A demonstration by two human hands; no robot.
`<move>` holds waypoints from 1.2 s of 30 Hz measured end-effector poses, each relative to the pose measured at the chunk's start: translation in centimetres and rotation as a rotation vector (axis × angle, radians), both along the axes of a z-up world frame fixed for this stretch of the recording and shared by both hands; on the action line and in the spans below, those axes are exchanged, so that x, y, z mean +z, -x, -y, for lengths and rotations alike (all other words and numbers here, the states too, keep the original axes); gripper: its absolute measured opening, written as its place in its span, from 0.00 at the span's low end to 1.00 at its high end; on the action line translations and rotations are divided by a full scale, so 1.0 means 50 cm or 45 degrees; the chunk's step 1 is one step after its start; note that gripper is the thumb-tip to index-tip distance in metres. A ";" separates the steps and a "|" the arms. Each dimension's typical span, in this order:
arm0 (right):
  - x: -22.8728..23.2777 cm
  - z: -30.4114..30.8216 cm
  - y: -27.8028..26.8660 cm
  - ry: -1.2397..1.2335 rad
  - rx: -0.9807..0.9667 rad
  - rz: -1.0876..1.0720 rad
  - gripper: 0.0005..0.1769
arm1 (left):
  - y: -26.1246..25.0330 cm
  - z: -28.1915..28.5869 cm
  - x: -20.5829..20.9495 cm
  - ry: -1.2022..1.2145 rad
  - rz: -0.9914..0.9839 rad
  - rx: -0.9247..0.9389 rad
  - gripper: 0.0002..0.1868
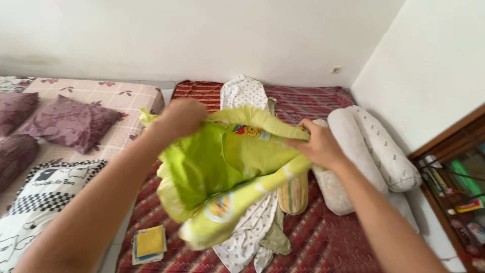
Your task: The person puts a black-and-white checkered pillowcase on a white pillow, adjusting the corners and smoothing the fabric. They then place the finished pillow on a nearby bed. Next, they put a yellow Winnie the Pooh pillowcase on another white pillow, tucking the edges and smoothing the surface.
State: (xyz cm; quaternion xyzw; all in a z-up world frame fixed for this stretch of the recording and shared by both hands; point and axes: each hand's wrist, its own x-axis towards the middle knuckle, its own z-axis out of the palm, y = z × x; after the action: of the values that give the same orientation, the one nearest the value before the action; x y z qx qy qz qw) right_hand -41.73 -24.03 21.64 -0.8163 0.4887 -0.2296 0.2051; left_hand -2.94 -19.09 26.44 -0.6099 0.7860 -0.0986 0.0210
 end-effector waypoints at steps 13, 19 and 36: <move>-0.007 -0.014 -0.199 0.146 0.448 0.492 0.25 | 0.123 -0.019 0.147 -0.006 -0.731 -0.346 0.19; 0.005 -0.041 -0.272 -0.698 0.522 1.433 0.20 | 0.077 0.031 0.207 0.323 -0.012 -0.298 0.16; 0.055 -0.090 -0.283 -0.994 0.088 1.396 0.14 | 0.270 -0.171 -0.190 0.567 -1.555 0.515 0.12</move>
State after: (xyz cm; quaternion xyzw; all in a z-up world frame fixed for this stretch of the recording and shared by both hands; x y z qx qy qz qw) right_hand -27.57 -19.51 24.41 -0.4629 0.3346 -0.4106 0.7107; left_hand -16.42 -10.52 16.94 -0.6808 0.4883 0.1099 -0.5347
